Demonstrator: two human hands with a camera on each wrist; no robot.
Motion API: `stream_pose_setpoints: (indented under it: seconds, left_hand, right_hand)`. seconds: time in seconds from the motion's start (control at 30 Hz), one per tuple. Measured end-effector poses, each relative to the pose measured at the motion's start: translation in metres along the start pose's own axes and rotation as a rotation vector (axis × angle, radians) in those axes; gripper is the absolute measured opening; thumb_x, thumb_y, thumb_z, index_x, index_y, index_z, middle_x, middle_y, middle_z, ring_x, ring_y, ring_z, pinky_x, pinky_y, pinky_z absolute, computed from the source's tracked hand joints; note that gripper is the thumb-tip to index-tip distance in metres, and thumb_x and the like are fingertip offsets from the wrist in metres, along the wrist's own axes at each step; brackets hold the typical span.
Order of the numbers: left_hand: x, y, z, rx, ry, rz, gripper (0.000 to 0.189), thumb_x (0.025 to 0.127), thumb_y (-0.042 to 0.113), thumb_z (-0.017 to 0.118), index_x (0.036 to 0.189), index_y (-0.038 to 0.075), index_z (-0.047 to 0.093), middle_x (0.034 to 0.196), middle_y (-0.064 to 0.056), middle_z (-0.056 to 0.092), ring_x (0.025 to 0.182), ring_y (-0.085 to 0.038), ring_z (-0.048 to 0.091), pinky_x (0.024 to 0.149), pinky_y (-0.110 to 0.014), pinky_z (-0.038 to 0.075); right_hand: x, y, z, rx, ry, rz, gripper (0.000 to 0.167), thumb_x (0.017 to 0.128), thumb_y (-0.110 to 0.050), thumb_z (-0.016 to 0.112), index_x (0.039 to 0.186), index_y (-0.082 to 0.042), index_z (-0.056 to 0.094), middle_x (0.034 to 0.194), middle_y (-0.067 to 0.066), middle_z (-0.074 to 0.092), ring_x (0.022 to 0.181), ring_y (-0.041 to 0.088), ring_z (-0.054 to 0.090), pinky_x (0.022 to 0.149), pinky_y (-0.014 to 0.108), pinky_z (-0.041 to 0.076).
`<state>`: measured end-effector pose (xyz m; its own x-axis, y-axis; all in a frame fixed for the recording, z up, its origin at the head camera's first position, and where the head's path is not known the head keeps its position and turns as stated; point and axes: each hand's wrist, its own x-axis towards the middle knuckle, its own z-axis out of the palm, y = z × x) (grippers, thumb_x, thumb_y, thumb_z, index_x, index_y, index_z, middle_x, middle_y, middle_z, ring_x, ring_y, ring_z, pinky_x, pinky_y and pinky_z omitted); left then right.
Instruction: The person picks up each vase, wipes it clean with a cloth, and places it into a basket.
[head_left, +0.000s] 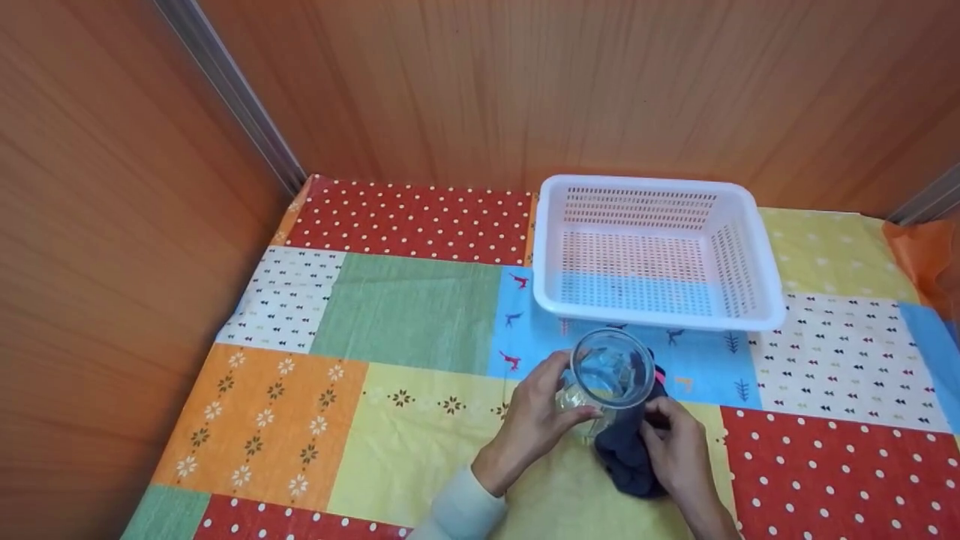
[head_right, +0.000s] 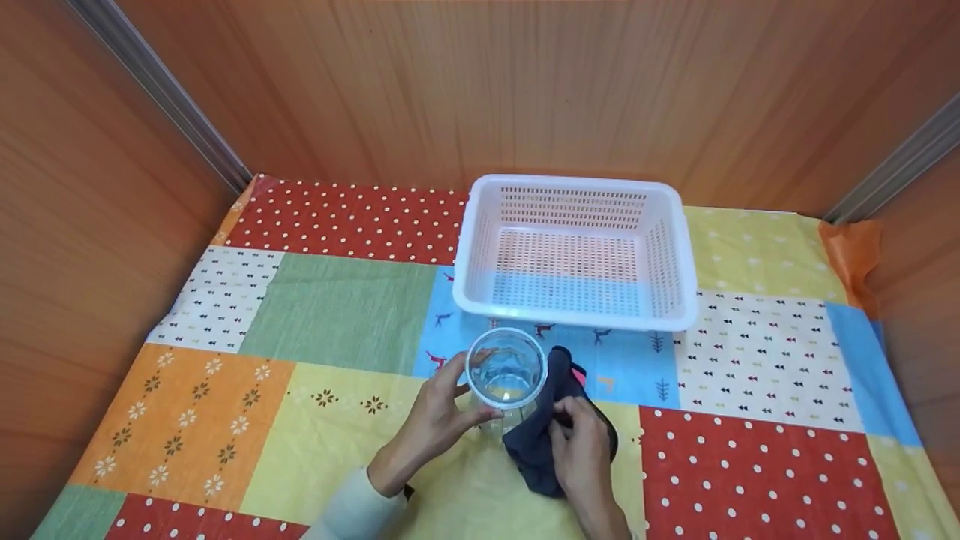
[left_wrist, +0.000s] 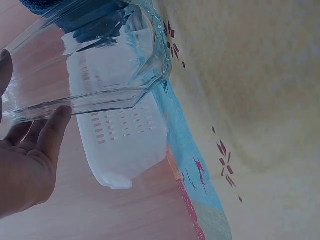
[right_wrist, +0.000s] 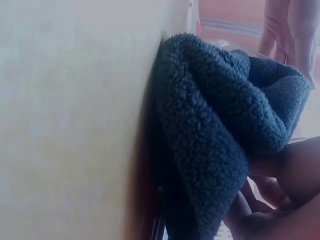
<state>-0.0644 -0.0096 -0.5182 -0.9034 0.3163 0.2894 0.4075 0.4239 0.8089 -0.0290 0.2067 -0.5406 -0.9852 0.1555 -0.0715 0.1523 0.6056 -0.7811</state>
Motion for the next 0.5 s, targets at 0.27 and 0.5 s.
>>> stream_pose_setpoints:
  seconds: [0.27, 0.5]
  left_hand:
    - [0.000, -0.002, -0.001, -0.006, -0.005, 0.012, 0.074, 0.079, 0.022, 0.093, 0.144, 0.012, 0.057, 0.135, -0.002, 0.068, 0.124, -0.017, 0.065, 0.094, -0.030, 0.061]
    - [0.000, 0.000, -0.001, -0.028, -0.004, -0.007, 0.077, 0.079, 0.019, 0.093, 0.146, 0.014, 0.057, 0.138, -0.003, 0.067, 0.127, -0.017, 0.064, 0.097, -0.031, 0.060]
  right_hand:
    - [-0.006, -0.003, 0.001, 0.050, 0.043, 0.012, 0.012, 0.091, 0.015, 0.066, 0.097, 0.005, 0.067, 0.105, 0.022, 0.071, 0.102, 0.038, 0.072, 0.084, 0.046, 0.065]
    - [-0.007, -0.020, -0.003, 0.084, 0.075, 0.022, 0.015, 0.093, 0.015, 0.066, 0.104, 0.007, 0.071, 0.107, 0.022, 0.070, 0.105, 0.036, 0.071, 0.091, 0.048, 0.062]
